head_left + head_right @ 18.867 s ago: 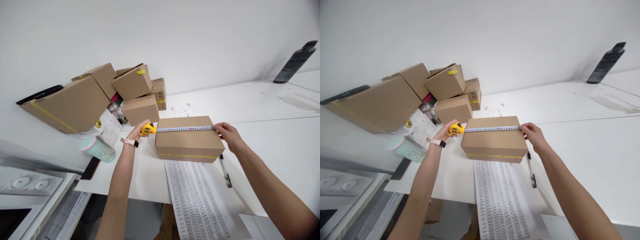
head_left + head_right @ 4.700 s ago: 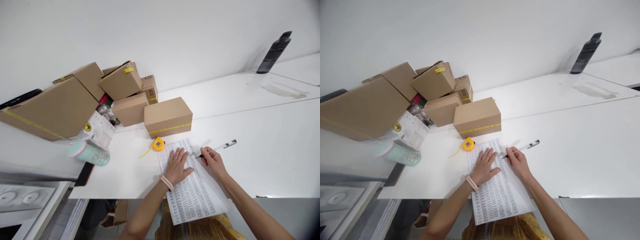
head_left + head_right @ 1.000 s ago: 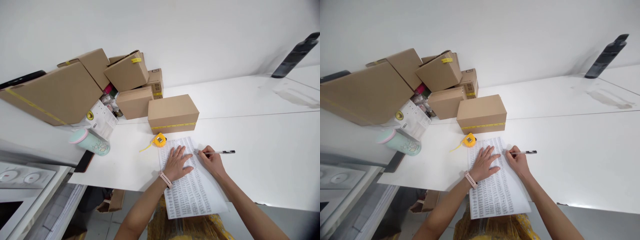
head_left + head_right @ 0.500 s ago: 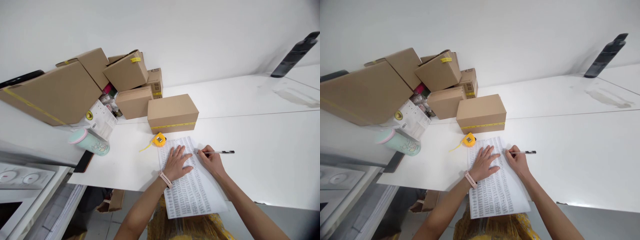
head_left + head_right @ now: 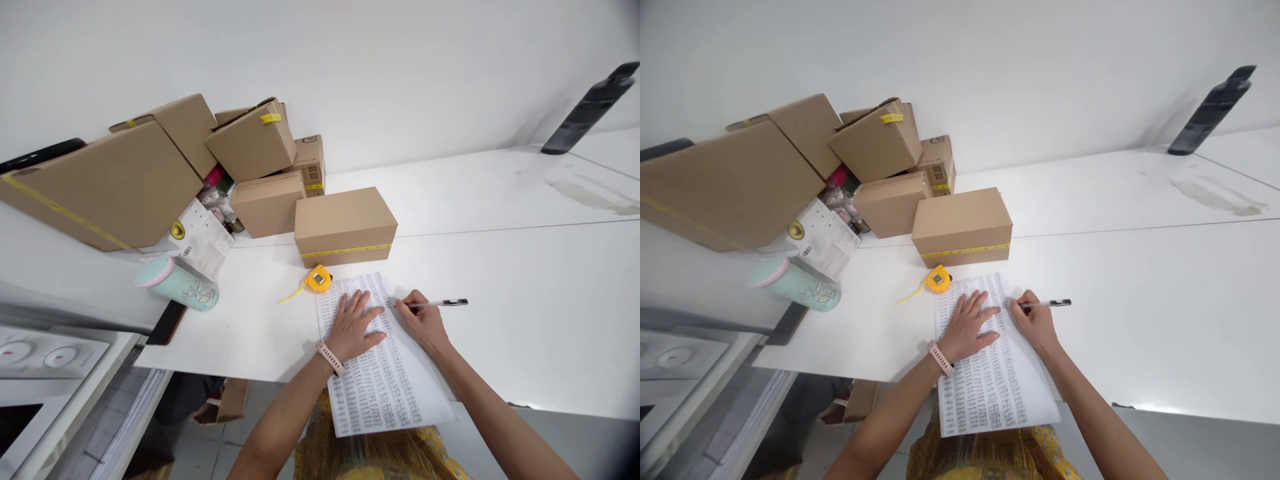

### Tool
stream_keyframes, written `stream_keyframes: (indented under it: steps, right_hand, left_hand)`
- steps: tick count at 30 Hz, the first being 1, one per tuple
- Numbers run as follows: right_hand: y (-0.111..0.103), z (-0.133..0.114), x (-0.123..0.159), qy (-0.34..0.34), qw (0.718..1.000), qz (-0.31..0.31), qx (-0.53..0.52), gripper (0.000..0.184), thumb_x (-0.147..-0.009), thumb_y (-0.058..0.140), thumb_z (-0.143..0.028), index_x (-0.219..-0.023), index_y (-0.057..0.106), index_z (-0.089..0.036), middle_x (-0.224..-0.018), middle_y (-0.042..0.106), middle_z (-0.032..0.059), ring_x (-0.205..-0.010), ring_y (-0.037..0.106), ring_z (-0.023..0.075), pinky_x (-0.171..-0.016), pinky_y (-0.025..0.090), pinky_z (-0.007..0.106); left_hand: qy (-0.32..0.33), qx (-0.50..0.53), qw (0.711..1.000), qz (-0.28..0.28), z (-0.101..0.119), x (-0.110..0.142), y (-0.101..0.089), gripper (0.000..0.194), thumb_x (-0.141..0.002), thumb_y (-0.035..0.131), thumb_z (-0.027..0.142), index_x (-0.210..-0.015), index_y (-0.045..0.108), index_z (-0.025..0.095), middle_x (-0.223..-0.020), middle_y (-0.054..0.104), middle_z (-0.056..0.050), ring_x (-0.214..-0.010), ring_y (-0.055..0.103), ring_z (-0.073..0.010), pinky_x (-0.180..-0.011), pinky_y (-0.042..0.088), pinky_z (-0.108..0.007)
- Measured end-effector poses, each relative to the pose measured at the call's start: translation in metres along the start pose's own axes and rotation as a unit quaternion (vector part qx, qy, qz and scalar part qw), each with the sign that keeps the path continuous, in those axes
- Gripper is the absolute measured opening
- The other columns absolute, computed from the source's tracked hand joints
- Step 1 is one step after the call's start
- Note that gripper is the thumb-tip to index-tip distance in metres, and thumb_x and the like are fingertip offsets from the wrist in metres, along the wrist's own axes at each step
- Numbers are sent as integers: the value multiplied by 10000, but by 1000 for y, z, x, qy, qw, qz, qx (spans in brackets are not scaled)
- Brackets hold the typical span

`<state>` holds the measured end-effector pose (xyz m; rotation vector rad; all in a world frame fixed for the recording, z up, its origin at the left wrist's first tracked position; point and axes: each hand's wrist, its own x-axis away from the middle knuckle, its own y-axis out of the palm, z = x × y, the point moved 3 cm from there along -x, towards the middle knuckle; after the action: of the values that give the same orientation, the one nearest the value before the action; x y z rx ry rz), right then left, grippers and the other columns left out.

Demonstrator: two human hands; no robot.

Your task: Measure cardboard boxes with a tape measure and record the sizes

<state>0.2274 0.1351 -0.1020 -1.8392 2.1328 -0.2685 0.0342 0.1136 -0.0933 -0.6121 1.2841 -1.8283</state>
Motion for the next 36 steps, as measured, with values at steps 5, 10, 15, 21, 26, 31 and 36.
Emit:
stream_keyframes:
  steps: [5,10,15,21,26,31,36]
  right_hand:
    - [0,0,0,1,1000,3,6,300,-827,623,-447,-686,502,-212,-585,502,-25,-544,452,129,-526,356,259]
    - [-1,0,-1,-2,1000,9,6,300,-827,622,-446,-686,490,-217,-580,490,-29,-541,442,128,-522,353,258]
    - [-1,-2,0,-4,1000,4,4,300,-818,626,-444,-676,488,-218,-581,481,-32,-537,431,125,-517,348,258]
    - [-2,-3,0,9,1000,21,2,294,-809,625,-439,-679,476,-222,-576,476,-36,-534,432,124,-515,351,255]
    - [-2,-1,0,2,1000,20,8,307,-815,625,-458,-681,486,-220,-576,485,-31,-536,430,126,-510,355,255]
    - [-2,-4,-1,-10,1000,17,7,326,-813,624,-477,-669,483,-220,-565,487,-27,-533,435,128,-507,361,258]
    - [-3,-4,0,3,1000,20,14,331,-807,630,-481,-663,484,-221,-558,500,-24,-527,437,131,-495,354,256]
  left_hand:
    - [-1,-2,1000,2,0,0,0,573,-940,581,525,-1449,468,288,-1647,246,-124,-1543,131,-289,-1237,116,-571]
    - [-1,-2,1000,2,0,0,1,574,-941,580,525,-1451,467,289,-1647,246,-122,-1544,131,-287,-1238,116,-570]
    - [-1,-5,1000,1,0,0,1,581,-938,579,534,-1454,466,290,-1646,249,-122,-1543,134,-288,-1237,119,-571]
    - [-2,-4,1000,-2,0,0,1,583,-942,571,540,-1459,456,296,-1650,242,-113,-1544,127,-286,-1238,108,-570]
    - [-4,-1,1000,-5,0,0,1,585,-940,571,543,-1457,458,295,-1649,242,-117,-1543,136,-285,-1239,103,-567]
    - [-3,0,1000,3,0,0,1,585,-930,593,533,-1449,467,296,-1644,259,-114,-1540,154,-287,-1239,109,-569]
    - [-3,1,1000,7,0,0,1,587,-924,601,535,-1446,473,298,-1644,261,-106,-1538,160,-291,-1238,115,-574]
